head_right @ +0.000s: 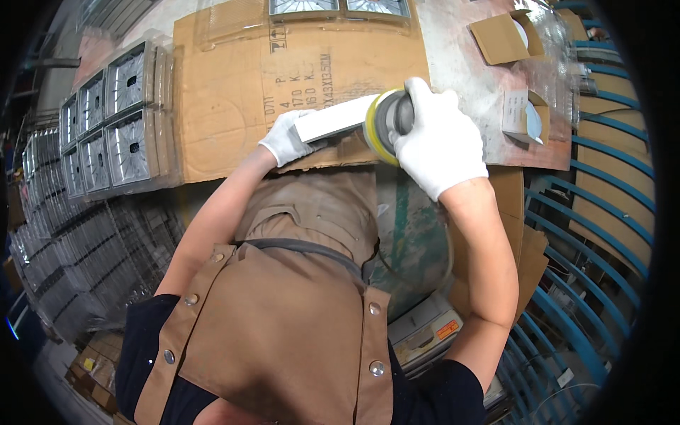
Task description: Grinding the edges and surfaces of square metal components using a hand-held power grinder.
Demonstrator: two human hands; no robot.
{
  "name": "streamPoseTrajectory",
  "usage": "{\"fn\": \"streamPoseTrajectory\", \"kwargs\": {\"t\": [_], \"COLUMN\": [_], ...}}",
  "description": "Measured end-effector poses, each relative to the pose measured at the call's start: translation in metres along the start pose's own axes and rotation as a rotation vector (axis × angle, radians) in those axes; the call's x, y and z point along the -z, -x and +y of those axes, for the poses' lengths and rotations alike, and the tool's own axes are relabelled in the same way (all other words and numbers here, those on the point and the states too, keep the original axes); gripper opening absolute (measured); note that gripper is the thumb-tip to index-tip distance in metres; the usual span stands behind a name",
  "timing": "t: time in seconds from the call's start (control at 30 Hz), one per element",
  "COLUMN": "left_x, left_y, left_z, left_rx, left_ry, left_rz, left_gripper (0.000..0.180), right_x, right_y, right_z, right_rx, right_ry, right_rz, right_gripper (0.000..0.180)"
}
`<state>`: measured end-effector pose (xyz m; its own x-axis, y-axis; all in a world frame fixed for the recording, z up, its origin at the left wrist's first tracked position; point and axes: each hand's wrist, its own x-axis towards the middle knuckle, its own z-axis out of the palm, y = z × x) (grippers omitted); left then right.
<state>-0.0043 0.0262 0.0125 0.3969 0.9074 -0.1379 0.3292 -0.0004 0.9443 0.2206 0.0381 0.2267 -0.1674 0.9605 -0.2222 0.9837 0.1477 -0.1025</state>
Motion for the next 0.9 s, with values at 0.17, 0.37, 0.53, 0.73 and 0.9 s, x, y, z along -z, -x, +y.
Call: {"fn": "streamPoseTrajectory", "kwargs": {"t": [0.17, 0.37, 0.53, 0.73, 0.9], "left_x": [-0.002, 0.002, -0.002, -0.004, -0.002], "left_y": [-0.001, 0.002, 0.002, 0.005, -0.002], "left_z": [-0.007, 0.003, -0.007, 0.002, -0.008], "left_rx": [-0.048, 0.005, 0.012, 0.0, 0.104], "left_ry": [-0.108, -0.061, -0.059, 0.138, 0.021], "left_rz": [0.014, -0.031, -0.018, 0.032, -0.064], "left_gripper": [0.035, 0.025, 0.022, 0.021, 0.027], "right_x": [-0.004, 0.002, -0.007, -0.023, -0.005], "right_y": [0.01, 0.027, 0.001, -0.013, 0.0], "right_z": [0.007, -0.005, -0.044, 0.011, -0.053], "right_rx": [0.022, -0.062, 0.043, 0.129, 0.084], "right_ry": [-0.015, -0.025, -0.068, -0.086, -0.111], "right_rz": [0.007, 0.008, -0.118, 0.178, -0.096], "right_gripper": [0.056, 0.065, 0.067, 0.065, 0.052]}}
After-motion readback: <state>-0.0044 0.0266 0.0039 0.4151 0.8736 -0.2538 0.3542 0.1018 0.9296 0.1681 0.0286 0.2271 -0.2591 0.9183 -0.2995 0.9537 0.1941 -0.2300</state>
